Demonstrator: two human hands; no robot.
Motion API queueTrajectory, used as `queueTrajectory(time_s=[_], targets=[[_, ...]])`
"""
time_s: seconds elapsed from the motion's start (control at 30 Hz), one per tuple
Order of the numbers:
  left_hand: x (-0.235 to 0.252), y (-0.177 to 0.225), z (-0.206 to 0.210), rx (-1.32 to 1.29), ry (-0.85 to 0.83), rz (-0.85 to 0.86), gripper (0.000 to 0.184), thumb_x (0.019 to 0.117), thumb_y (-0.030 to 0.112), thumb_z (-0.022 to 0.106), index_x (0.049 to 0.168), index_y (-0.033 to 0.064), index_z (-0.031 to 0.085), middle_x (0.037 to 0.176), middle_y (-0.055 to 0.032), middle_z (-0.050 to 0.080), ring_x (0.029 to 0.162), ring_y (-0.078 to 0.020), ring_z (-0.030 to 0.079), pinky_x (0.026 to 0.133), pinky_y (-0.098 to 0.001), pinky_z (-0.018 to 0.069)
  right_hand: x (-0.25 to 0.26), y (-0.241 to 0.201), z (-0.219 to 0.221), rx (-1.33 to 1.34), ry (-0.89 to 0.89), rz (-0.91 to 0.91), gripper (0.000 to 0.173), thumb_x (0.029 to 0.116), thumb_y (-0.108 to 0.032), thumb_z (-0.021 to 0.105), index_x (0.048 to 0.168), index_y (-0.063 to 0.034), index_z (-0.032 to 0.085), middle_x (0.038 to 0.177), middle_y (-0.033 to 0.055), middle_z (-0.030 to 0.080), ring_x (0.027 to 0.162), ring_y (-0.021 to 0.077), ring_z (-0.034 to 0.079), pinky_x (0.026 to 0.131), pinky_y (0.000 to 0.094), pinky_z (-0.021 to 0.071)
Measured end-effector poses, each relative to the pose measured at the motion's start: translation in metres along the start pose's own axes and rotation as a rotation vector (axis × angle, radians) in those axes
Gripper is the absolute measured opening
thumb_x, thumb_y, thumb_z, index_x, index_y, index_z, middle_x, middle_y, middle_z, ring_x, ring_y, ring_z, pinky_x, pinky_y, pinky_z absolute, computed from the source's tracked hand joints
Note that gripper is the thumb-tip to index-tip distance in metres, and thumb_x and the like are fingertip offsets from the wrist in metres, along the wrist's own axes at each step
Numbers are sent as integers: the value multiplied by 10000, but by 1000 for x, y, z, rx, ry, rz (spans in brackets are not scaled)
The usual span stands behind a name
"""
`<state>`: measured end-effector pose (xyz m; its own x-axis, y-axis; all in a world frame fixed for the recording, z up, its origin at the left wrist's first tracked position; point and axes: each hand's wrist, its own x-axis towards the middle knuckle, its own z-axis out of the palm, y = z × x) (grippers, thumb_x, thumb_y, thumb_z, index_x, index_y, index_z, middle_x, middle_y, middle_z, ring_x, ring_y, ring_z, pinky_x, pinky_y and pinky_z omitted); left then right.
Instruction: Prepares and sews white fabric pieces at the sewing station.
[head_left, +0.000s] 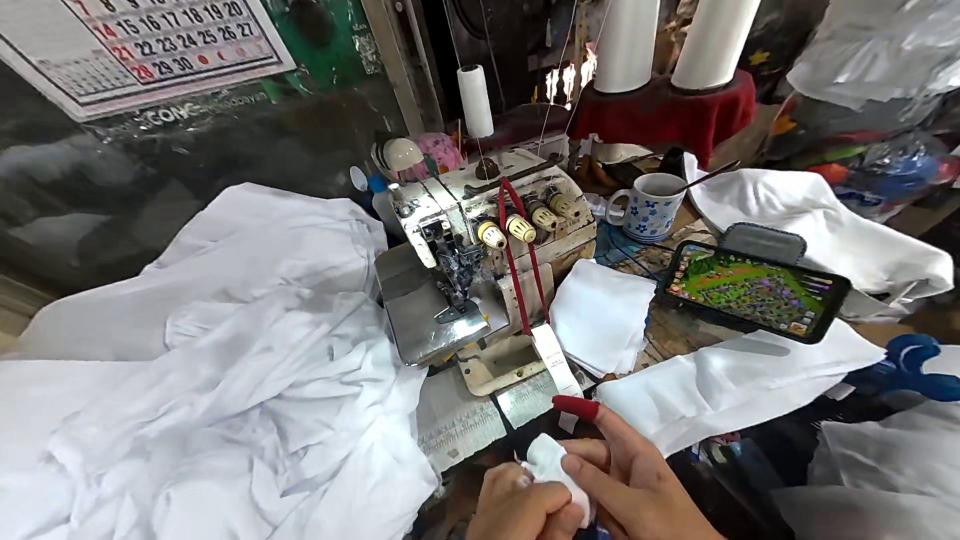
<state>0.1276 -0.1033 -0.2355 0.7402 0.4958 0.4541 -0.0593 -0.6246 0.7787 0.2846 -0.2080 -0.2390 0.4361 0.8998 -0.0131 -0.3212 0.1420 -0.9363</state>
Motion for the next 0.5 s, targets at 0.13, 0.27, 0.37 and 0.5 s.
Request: queueTrajectory(time_s=[0.13, 0.27, 0.37, 0.5], targets=[[18, 5, -39, -12, 81, 17, 190, 1039, 208, 590, 1129, 117, 731, 1124, -53, 729, 1063, -185, 682, 906, -379, 582, 10, -21, -18, -142, -211, -86, 581, 1000, -58, 633, 1525, -93, 387, 1012, 97, 736, 690, 172, 688, 493, 275, 550], [38, -6, -35, -235, -127, 36, 162, 1012, 227, 651, 1009, 75, 707, 1282, -140, 664, 1245, -292, 615, 1051, -472, 536, 25, -41, -26, -149, -560, -110, 524, 1037, -127, 586, 1529, -129, 405, 952, 65, 674, 654, 104, 603, 533, 237, 515], [32, -7, -25, -617, -94, -75, 250, 1089, 251, 481, 978, 65, 606, 1092, -137, 709, 1124, -302, 677, 1039, -511, 524, 25, -31, -38, -25, -610, -129, 435, 1035, -163, 609, 1451, -94, 503, 920, 29, 659, 737, 65, 613, 676, 235, 547], [32, -10, -5, -753, -5, -222, 158, 1058, 210, 554, 1109, 61, 564, 924, -77, 689, 817, -144, 697, 759, -332, 605, 31, -2, -28, 186, -370, -302, 366, 1011, -173, 652, 1352, -47, 614, 1036, 60, 716, 908, 106, 682, 846, 304, 586]])
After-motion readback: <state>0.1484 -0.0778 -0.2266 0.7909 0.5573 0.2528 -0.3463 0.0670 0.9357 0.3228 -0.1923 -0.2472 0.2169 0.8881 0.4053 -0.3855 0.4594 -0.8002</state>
